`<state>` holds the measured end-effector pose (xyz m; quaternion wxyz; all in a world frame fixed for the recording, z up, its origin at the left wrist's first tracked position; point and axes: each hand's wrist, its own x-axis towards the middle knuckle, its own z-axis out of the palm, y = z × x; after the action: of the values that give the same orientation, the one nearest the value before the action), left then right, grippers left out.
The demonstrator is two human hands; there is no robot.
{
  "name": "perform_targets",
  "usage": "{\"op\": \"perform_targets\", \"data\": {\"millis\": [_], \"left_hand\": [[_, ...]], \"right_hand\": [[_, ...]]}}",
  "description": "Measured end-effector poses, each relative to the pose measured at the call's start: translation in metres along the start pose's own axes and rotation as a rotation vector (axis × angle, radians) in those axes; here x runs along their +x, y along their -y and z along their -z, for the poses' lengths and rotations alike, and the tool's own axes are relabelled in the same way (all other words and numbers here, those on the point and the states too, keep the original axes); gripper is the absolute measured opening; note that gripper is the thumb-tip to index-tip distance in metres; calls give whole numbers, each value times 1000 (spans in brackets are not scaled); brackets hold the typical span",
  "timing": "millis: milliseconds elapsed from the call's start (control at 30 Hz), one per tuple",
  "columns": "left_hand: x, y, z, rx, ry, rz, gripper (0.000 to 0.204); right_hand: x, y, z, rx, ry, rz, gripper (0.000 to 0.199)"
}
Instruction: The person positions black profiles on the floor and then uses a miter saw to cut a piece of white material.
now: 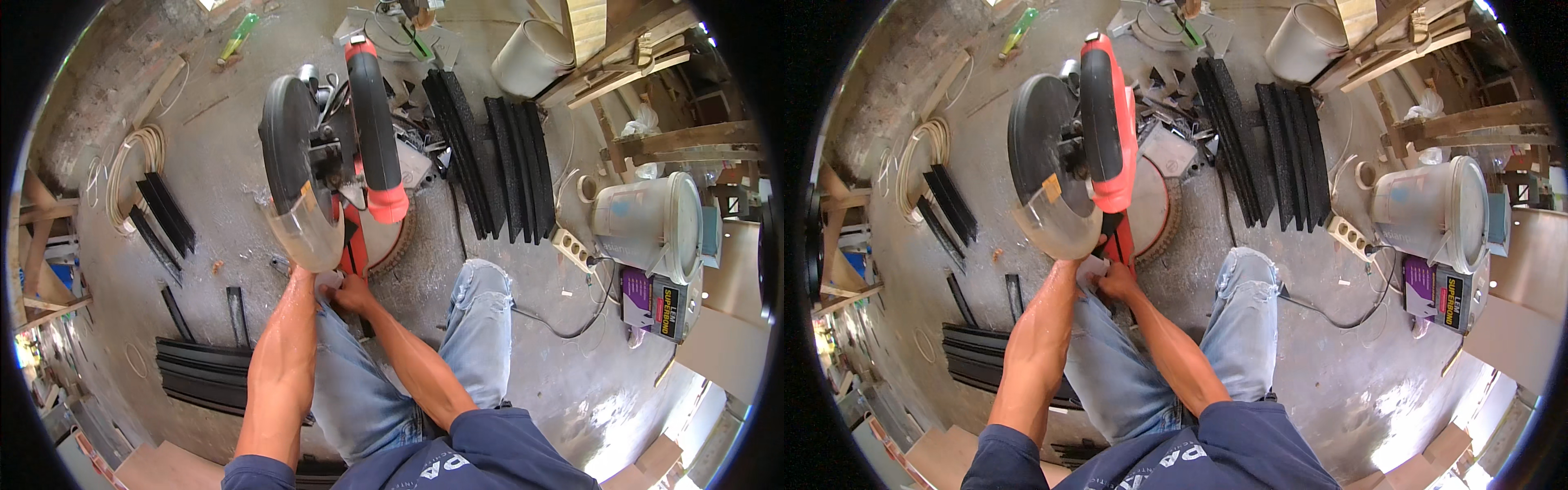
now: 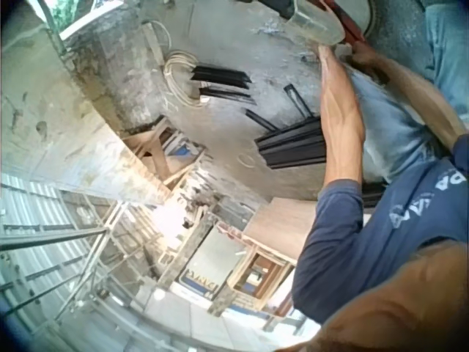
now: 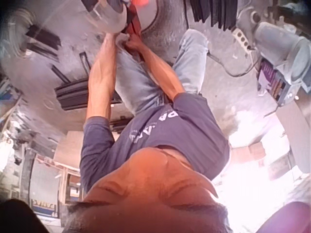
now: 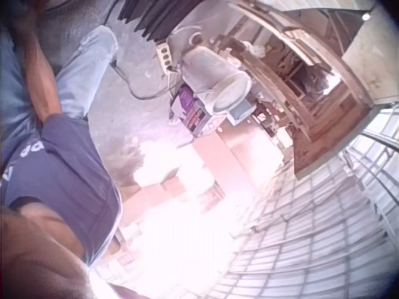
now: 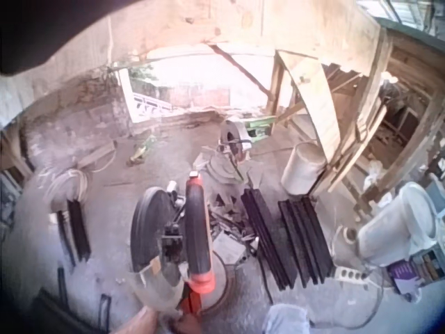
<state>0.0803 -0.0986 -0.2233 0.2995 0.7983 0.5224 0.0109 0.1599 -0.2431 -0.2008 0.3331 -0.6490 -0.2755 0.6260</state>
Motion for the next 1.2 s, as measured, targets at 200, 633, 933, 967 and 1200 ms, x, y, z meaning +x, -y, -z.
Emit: {"op": "perform_targets", "data": {"millis": [200,633,933,967,1200], "left_hand": [[11,-9,-12,12,-18,101,64],[-16,-56,44,-100,119,676,85],[-22,-59,38,-73,117,709,82],[-21,-61,40,-84,107,709,82],[-25,-58,36,-128,55,688,80]], "right_hand": [[-7,3,6,-44,-37,-56,50],[-18,-5,20,-120,-51,-80,33],[-118,140,138,-121,-618,292,25],[-123,166,154,-257,-654,425,31],[-112,346,181,-462,-859,562,42]]}}
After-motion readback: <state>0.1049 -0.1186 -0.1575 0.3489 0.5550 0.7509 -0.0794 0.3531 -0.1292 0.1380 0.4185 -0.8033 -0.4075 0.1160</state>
